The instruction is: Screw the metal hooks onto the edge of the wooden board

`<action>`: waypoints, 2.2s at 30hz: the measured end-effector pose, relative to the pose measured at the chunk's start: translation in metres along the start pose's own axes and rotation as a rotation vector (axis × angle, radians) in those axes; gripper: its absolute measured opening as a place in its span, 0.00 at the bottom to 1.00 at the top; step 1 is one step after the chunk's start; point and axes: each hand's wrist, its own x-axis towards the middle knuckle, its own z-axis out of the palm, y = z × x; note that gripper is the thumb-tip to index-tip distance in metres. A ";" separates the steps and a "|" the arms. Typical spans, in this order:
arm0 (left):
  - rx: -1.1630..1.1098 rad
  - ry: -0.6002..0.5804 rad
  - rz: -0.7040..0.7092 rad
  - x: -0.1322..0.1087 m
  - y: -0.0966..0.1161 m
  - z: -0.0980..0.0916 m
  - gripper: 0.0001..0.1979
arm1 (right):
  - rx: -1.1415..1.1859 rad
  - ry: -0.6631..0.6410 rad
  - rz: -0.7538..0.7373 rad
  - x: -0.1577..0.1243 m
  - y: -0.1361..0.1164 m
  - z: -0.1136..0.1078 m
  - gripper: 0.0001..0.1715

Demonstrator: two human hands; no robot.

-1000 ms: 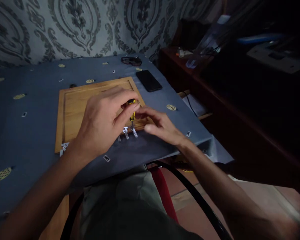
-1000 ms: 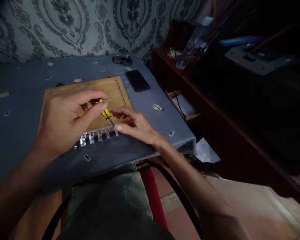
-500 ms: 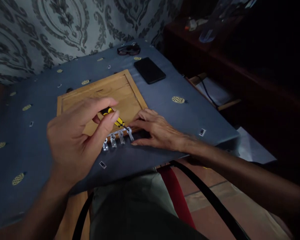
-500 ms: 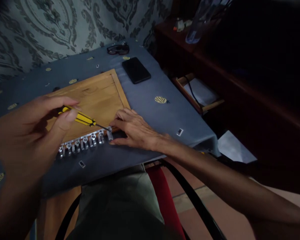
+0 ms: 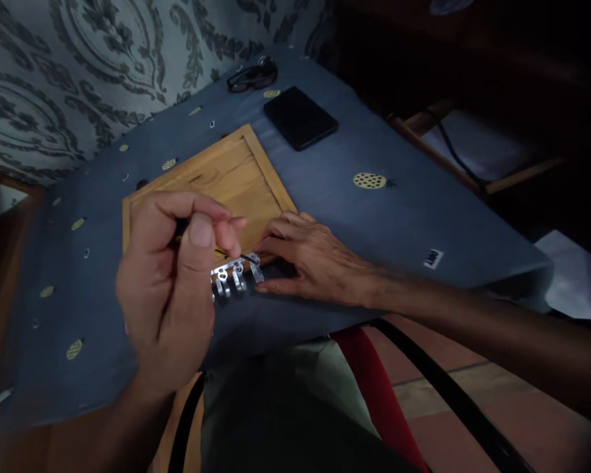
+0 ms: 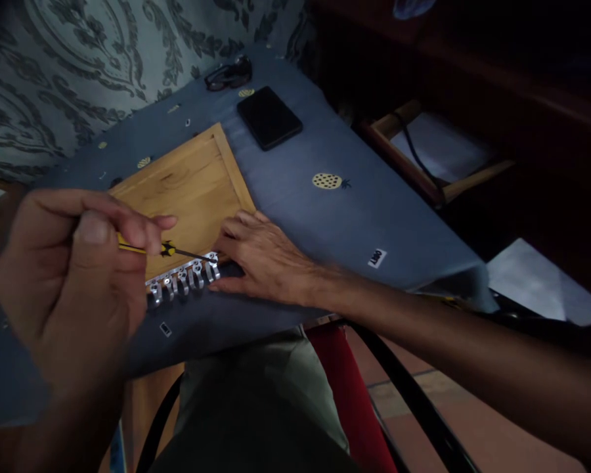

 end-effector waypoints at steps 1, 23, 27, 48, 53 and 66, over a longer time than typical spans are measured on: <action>-0.070 0.034 -0.027 0.001 -0.001 0.005 0.10 | -0.003 -0.005 0.003 0.000 0.000 0.000 0.25; -0.381 -0.241 -0.181 0.038 -0.013 0.012 0.10 | -0.029 0.027 -0.022 0.001 0.000 0.001 0.25; -0.263 -0.051 -0.206 0.029 -0.002 0.015 0.16 | -0.044 0.023 -0.027 0.001 0.001 0.002 0.25; -0.510 -0.537 -0.218 0.057 -0.025 0.002 0.08 | -0.088 -0.042 0.006 0.004 -0.004 -0.002 0.20; -0.337 -0.286 -0.217 0.050 -0.020 0.004 0.14 | -0.081 -0.079 0.031 0.006 -0.007 -0.005 0.21; -0.298 0.012 -0.217 0.032 -0.002 0.027 0.21 | -0.101 -0.073 0.023 0.005 -0.007 -0.006 0.22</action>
